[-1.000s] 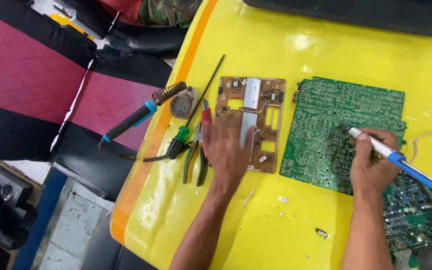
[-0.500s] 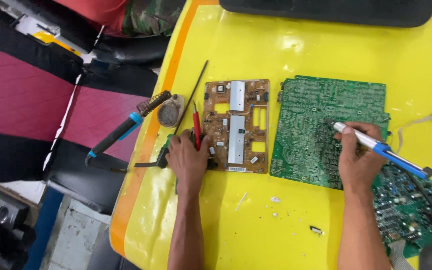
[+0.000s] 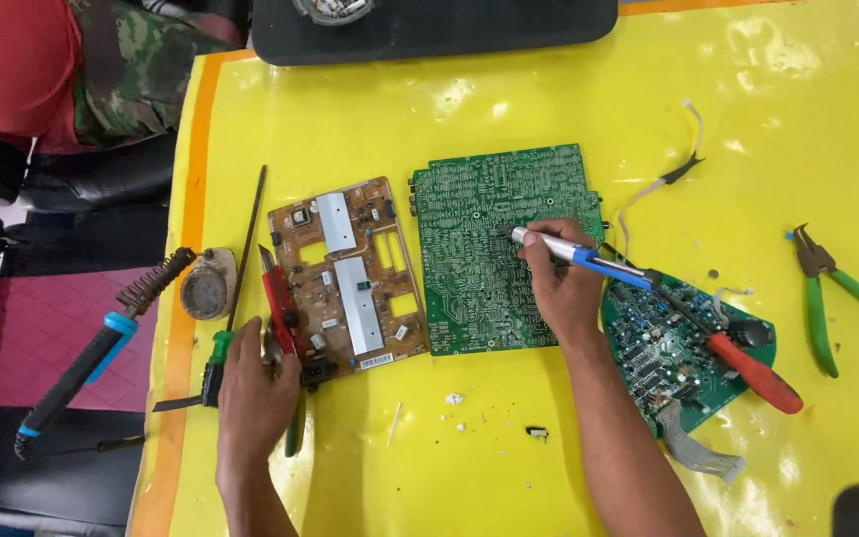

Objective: The person uses a soldering iron to work on a green circuit board placed on a yellow table. They hold the board steady with one hand while applying the soldering iron with the other, focusing on specific points on the board.

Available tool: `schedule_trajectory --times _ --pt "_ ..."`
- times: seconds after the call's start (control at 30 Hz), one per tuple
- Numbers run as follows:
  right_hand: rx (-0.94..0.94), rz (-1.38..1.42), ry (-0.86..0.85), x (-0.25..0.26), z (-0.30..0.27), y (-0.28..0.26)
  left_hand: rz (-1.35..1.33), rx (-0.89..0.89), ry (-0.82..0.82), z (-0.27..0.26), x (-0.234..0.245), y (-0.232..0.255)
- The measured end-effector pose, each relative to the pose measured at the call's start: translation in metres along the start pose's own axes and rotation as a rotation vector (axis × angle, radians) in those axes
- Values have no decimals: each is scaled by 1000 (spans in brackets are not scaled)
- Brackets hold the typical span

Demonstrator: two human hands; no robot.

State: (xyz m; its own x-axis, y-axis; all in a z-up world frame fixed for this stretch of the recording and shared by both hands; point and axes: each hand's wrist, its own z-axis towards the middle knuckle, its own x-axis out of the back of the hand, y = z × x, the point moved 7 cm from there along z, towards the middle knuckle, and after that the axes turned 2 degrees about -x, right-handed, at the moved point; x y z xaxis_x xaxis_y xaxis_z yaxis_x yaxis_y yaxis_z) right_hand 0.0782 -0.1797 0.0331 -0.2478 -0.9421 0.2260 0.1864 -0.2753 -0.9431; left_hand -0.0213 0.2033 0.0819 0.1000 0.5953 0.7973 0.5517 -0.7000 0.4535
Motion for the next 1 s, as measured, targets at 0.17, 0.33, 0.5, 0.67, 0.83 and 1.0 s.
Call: schedule_trajectory --times 0.17,0.33,0.5,0.67,0.83,1.0 --pt "19 28 1 1 2 -3 274 116 23 -13 -13 -28" --pt "14 28 10 3 1 -5 321 227 31 -22 -18 -53" --pt "338 -266 127 2 -2 -22 308 204 182 -15 -28 -75" --pt "232 -197 155 7 -4 -11 407 226 338 -11 -47 -106" --pt "87 -147 141 11 0 -8 417 168 481 -23 -42 -101" --pt "133 -160 138 12 1 -14 244 382 346 -35 -31 -104"
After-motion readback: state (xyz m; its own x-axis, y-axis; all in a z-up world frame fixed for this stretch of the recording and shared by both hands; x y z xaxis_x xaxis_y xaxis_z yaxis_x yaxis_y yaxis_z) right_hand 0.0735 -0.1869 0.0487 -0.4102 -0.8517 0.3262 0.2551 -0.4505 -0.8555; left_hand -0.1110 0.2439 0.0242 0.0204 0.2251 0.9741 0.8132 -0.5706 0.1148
